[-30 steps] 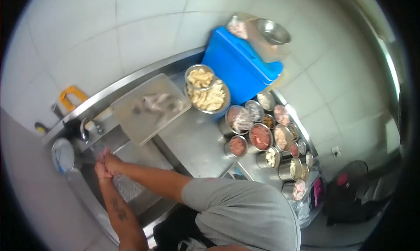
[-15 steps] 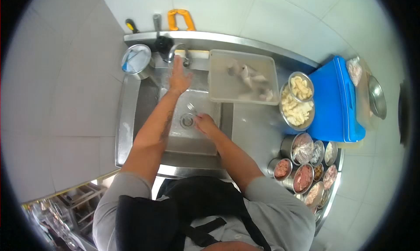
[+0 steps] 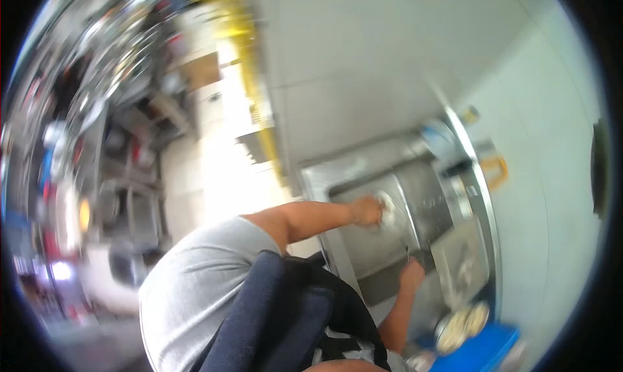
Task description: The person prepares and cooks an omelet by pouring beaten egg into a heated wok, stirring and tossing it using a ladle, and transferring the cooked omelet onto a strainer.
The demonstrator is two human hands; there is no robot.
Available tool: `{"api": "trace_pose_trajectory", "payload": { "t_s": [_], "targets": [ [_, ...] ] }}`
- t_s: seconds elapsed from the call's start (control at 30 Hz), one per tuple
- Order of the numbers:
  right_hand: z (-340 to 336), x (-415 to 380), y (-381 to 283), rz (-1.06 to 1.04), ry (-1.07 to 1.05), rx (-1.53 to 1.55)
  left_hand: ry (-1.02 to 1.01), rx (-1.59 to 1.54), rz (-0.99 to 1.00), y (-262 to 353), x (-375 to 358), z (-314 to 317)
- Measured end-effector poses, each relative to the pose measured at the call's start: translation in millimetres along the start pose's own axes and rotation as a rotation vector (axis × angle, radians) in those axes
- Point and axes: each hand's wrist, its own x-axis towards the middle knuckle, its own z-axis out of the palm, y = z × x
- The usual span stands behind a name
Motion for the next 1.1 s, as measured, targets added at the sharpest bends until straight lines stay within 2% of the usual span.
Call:
{"api": "trace_pose_trajectory", "payload": {
  "t_s": [0.03, 0.07, 0.1, 0.13, 0.17, 0.23, 0.27, 0.33, 0.4, 0.47, 0.53, 0.57, 0.6, 0.63, 0.7, 0.77, 0.83, 0.9, 0.97, 1.03, 1.1],
  "targets": [
    [6.2, 15.9, -23.3, -0.055, 0.009, 0.181, 0.092, -0.194, 0.153, -27.5, -45.8, 20.3],
    [7.5, 30.3, -75.6, -0.16, -0.031, 0.19, 0.204, -0.254, 0.07, -40.7, -104.4, 32.5],
    [-3.6, 24.6, -134.6, -0.023, -0.162, 0.417, 0.304, -0.321, 0.0, -49.4, -165.4, 47.8],
    [-0.9, 22.0, -187.1, 0.132, -0.295, 0.627, 0.318, -0.298, -0.123, -59.4, -235.1, 46.8],
    [21.8, 29.9, -225.2, 0.072, -0.335, 0.618, 0.323, -0.279, -0.236, -68.0, -304.4, 46.5],
    [71.3, 44.4, -300.9, -0.424, -0.436, 0.358, 0.332, -0.282, -0.55, -113.7, -419.0, 96.8],
    [79.0, 45.4, -364.4, -0.493, -0.468, 0.346, 0.358, -0.307, -0.72, -122.1, -477.1, 109.5],
    [95.3, 39.3, -492.6, -0.841, -0.399, 0.324, 0.351, -0.406, -1.019, -139.4, -579.1, 144.9],
    [108.0, 32.9, -606.0, -0.739, -0.584, 0.41, 0.382, -0.451, -1.203, -137.4, -677.0, 174.0],
    [105.6, 15.4, -713.0, -0.588, -0.855, 0.611, 0.465, -0.501, -1.363, -122.3, -752.7, 203.5],
    [133.8, 28.3, -786.0, -0.444, -1.135, 0.782, 0.5, -0.569, -1.491, -100.8, -815.4, 221.4],
    [164.3, 33.2, -807.6, -0.447, -1.126, 0.784, 0.492, -0.605, -1.532, -93.9, -845.6, 233.5],
    [204.8, 40.7, -827.2, -0.909, -0.593, 0.153, 0.53, -0.629, -1.585, -88.2, -871.0, 250.0],
    [239.6, 46.4, -844.8, -1.229, 0.016, -0.496, 0.568, -0.653, -1.638, -81.0, -891.7, 268.7],
    [285.6, 42.9, -886.2, -1.026, -0.472, 0.072, 0.798, -0.633, -1.788, -64.4, -919.6, 314.8],
    [326.0, 22.5, -903.9, -1.025, -0.312, 0.048, 0.927, -0.567, -1.921, -38.4, -934.8, 338.8],
    [356.7, -5.0, -940.0, -1.05, -0.402, -0.093, 1.033, -0.593, -2.039, -17.0, -939.6, 373.2],
    [419.0, -27.1, -973.3, -0.977, -0.681, 0.128, 1.102, -0.678, -2.103, 4.9, -937.2, 390.2],
    [486.4, -59.8, -1018.6, -1.006, -0.696, 0.387, 1.087, -0.831, -2.196, 20.3, -930.0, 390.5],
    [474.1, -108.5, -1108.5, -0.473, -1.252, 0.649, 1.028, -0.862, -2.257, 24.7, -919.6, 419.0],
    [468.6, -137.8, -1206.7, -0.531, -1.432, 0.932, 0.932, -0.948, -2.33, 23.2, -907.0, 441.6]
  ]
}}
